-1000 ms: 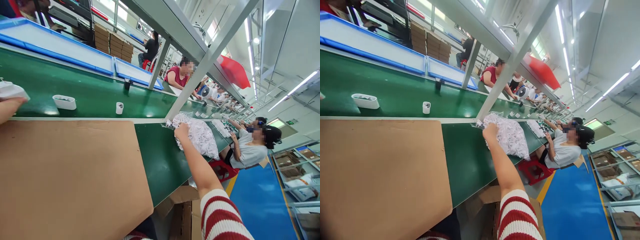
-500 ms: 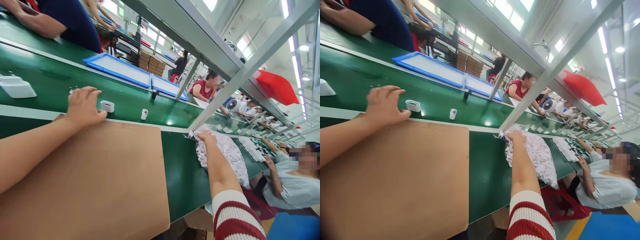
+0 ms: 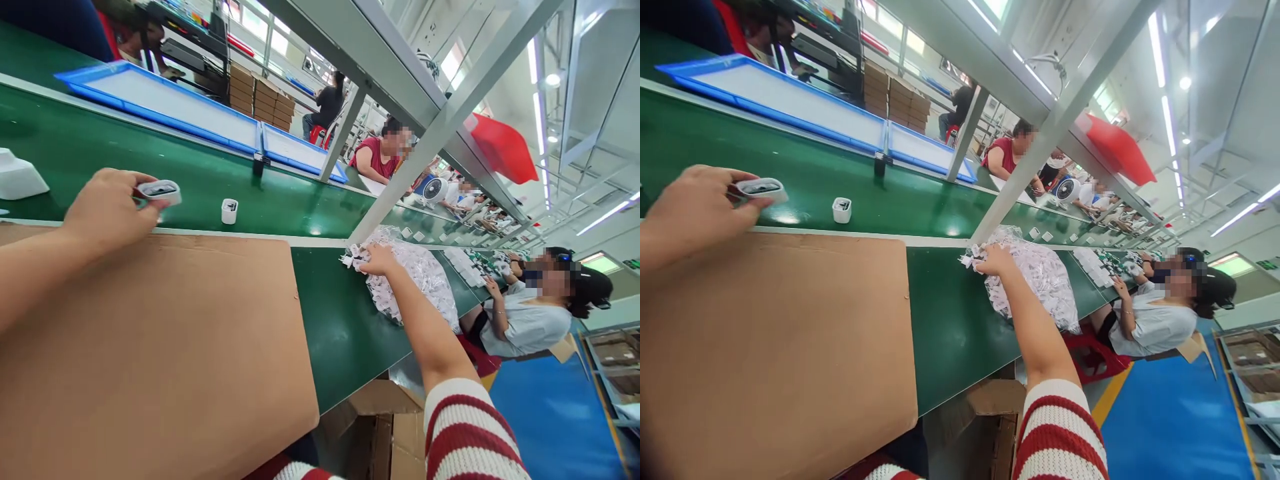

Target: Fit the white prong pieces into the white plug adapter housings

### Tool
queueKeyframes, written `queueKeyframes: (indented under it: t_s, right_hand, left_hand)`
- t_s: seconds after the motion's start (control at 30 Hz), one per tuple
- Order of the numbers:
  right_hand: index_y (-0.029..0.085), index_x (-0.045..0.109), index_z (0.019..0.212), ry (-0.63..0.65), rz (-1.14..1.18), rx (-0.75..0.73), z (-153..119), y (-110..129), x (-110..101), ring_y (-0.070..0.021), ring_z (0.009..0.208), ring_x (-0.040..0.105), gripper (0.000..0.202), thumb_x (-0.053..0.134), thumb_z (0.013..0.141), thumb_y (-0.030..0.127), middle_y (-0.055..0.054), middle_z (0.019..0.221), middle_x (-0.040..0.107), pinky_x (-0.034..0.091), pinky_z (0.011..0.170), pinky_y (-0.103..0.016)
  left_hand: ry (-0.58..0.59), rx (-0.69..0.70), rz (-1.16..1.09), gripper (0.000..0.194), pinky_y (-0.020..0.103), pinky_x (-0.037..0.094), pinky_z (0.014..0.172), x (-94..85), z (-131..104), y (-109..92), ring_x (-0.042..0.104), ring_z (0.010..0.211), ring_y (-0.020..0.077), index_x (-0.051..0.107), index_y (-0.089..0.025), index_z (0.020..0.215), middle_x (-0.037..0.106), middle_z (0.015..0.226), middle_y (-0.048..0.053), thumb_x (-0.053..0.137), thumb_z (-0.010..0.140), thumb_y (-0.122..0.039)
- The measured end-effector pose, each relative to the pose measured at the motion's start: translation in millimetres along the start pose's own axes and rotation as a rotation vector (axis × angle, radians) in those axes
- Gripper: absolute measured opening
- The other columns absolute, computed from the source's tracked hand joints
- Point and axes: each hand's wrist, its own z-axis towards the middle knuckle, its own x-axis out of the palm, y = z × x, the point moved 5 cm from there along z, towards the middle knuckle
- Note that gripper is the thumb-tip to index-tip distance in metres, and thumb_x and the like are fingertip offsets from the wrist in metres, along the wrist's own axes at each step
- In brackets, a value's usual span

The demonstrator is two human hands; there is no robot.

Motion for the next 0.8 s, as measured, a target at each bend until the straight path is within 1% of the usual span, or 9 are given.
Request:
queueKeyframes:
  t_s: [0.1, 0.17, 0.23, 0.3, 0.43, 0.53, 0.67, 0.73, 0.8]
  right_hand:
    - [0.029, 0.075, 0.127, 0.081, 0.014, -0.116, -23.7, 13.0, -7.7, -0.0318, 0.118, 0.067, 0.052, 0.082, 0.076, 0.036, -0.008, 0.131, 0.072, 0.053, 0.093, -0.033]
    - [0.029, 0.080, 0.115, 0.092, 0.016, -0.147, -35.5, 23.6, -13.0, -0.0304, 0.113, 0.069, 0.040, 0.084, 0.076, 0.035, -0.007, 0.123, 0.074, 0.053, 0.090, -0.032]
    - [0.027, 0.082, 0.111, 0.038, 0.017, -0.145, -42.1, 37.5, -18.1, -0.0323, 0.122, 0.066, 0.029, 0.079, 0.083, 0.035, -0.009, 0.127, 0.073, 0.052, 0.094, -0.033]
    - [0.025, 0.079, 0.118, -0.048, 0.031, -0.126, -42.7, 54.5, -21.3, -0.0307, 0.131, 0.061, 0.028, 0.066, 0.095, 0.033, -0.011, 0.134, 0.071, 0.050, 0.099, -0.034]
    - [0.021, 0.076, 0.121, -0.126, 0.069, -0.021, -29.1, 84.5, -16.0, -0.0299, 0.126, 0.067, 0.032, 0.053, 0.104, 0.035, -0.015, 0.127, 0.076, 0.049, 0.100, -0.037]
    - [0.018, 0.078, 0.103, -0.104, 0.105, 0.056, -14.6, 95.7, -9.7, -0.0341, 0.114, 0.073, 0.031, 0.061, 0.100, 0.043, -0.018, 0.106, 0.080, 0.052, 0.095, -0.042]
    - [0.019, 0.073, 0.081, -0.029, 0.219, 0.021, -2.2, 100.9, -8.6, -0.0279, 0.082, 0.076, 0.020, 0.080, 0.086, 0.038, -0.010, 0.079, 0.077, 0.056, 0.077, -0.036]
    - [0.020, 0.070, 0.080, -0.009, 0.296, -0.023, -2.8, 104.0, -9.6, -0.0232, 0.072, 0.073, 0.021, 0.088, 0.075, 0.031, -0.005, 0.075, 0.075, 0.055, 0.069, -0.032]
    - [0.021, 0.071, 0.096, -0.027, 0.372, -0.059, -8.9, 110.8, -9.7, -0.0182, 0.070, 0.071, 0.030, 0.087, 0.071, 0.025, -0.002, 0.082, 0.076, 0.055, 0.065, -0.028]
  left_hand:
    - [0.054, 0.092, -0.128, 0.060, 0.038, 0.054, 0.106, 4.3, -21.6, -17.9, 0.062, 0.109, 0.0246, 0.059, -0.011, 0.139, 0.059, 0.135, 0.012, 0.051, 0.092, -0.048]
    - [0.130, 0.134, -0.215, 0.062, 0.034, 0.055, 0.098, 11.0, -39.3, -28.0, 0.063, 0.099, 0.0221, 0.059, -0.013, 0.139, 0.060, 0.135, 0.011, 0.055, 0.091, -0.053]
    - [0.219, 0.153, -0.298, 0.063, 0.033, 0.055, 0.091, 18.8, -59.3, -38.0, 0.064, 0.097, 0.0231, 0.061, -0.016, 0.137, 0.064, 0.130, 0.010, 0.058, 0.090, -0.058]
    - [0.298, 0.185, -0.371, 0.063, 0.034, 0.055, 0.088, 26.3, -78.9, -48.9, 0.065, 0.097, 0.0252, 0.064, -0.018, 0.131, 0.067, 0.125, 0.009, 0.058, 0.088, -0.063]
    - [0.334, 0.253, -0.464, 0.060, 0.040, 0.056, 0.091, 38.5, -103.5, -62.1, 0.066, 0.098, 0.0288, 0.068, -0.019, 0.117, 0.070, 0.121, 0.012, 0.058, 0.083, -0.068]
    - [0.321, 0.245, -0.495, 0.062, 0.042, 0.057, 0.089, 46.2, -108.3, -59.4, 0.066, 0.093, 0.0289, 0.069, -0.019, 0.115, 0.070, 0.118, 0.013, 0.057, 0.081, -0.069]
    - [0.316, 0.249, -0.541, 0.060, 0.041, 0.057, 0.087, 47.8, -110.4, -54.2, 0.065, 0.090, 0.0269, 0.068, -0.019, 0.119, 0.069, 0.116, 0.013, 0.058, 0.083, -0.066]
    - [0.313, 0.263, -0.553, 0.057, 0.041, 0.056, 0.088, 46.0, -111.2, -53.5, 0.065, 0.092, 0.0280, 0.068, -0.019, 0.118, 0.069, 0.115, 0.014, 0.058, 0.085, -0.064]
    - [0.301, 0.276, -0.560, 0.056, 0.042, 0.056, 0.088, 44.3, -111.3, -53.3, 0.064, 0.094, 0.0294, 0.068, -0.019, 0.114, 0.069, 0.111, 0.014, 0.057, 0.085, -0.065]
